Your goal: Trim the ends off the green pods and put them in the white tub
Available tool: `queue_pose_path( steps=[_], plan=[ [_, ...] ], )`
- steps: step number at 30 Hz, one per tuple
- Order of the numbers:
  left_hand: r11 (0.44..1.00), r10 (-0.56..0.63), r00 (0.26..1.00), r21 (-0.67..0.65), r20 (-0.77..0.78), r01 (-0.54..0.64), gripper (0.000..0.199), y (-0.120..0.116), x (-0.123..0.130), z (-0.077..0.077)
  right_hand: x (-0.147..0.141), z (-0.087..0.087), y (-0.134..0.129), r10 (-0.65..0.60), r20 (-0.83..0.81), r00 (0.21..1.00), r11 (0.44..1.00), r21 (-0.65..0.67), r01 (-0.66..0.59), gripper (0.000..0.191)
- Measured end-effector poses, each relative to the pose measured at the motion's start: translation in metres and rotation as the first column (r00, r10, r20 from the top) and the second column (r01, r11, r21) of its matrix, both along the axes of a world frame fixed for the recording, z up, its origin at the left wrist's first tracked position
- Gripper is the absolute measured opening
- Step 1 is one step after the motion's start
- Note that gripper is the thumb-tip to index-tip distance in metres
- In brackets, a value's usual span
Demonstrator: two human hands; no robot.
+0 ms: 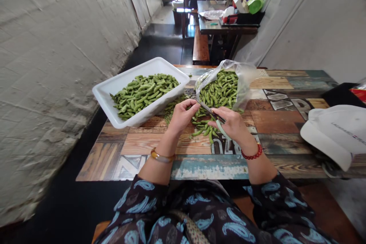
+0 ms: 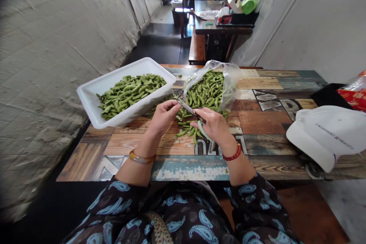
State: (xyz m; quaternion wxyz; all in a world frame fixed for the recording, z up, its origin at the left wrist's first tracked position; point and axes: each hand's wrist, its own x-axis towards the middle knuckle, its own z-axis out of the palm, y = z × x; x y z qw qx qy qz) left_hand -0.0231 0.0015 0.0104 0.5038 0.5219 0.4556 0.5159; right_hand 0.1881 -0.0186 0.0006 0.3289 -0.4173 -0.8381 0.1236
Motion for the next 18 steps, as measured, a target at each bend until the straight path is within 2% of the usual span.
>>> queue_pose_path(
  steps=[7, 12, 15, 18],
  plan=[
    [0.997, 0.026, 0.992, 0.073, -0.121, -0.018, 0.02, 0.006, -0.005, -0.005, 0.0, 0.0, 0.0, 0.004, 0.061, 0.998, 1.0, 0.01, -0.005, 0.033],
    [0.993, 0.004, 0.983, 0.113, -0.185, 0.017, 0.021, 0.01, -0.009, -0.008, 0.0, -0.008, 0.005, 0.022, -0.001, 1.0, 0.999, -0.024, -0.022, 0.034],
    [0.984, -0.043, 0.972, 0.156, -0.231, 0.08, 0.023, 0.01, -0.007, -0.009, -0.001, -0.008, 0.005, 0.011, -0.015, 1.0, 0.999, -0.05, -0.012, 0.036],
    [0.979, -0.12, 0.969, 0.138, -0.218, 0.152, 0.019, 0.007, -0.002, -0.01, -0.003, -0.006, 0.004, 0.014, -0.024, 1.0, 0.998, -0.053, -0.015, 0.039]
  ],
)
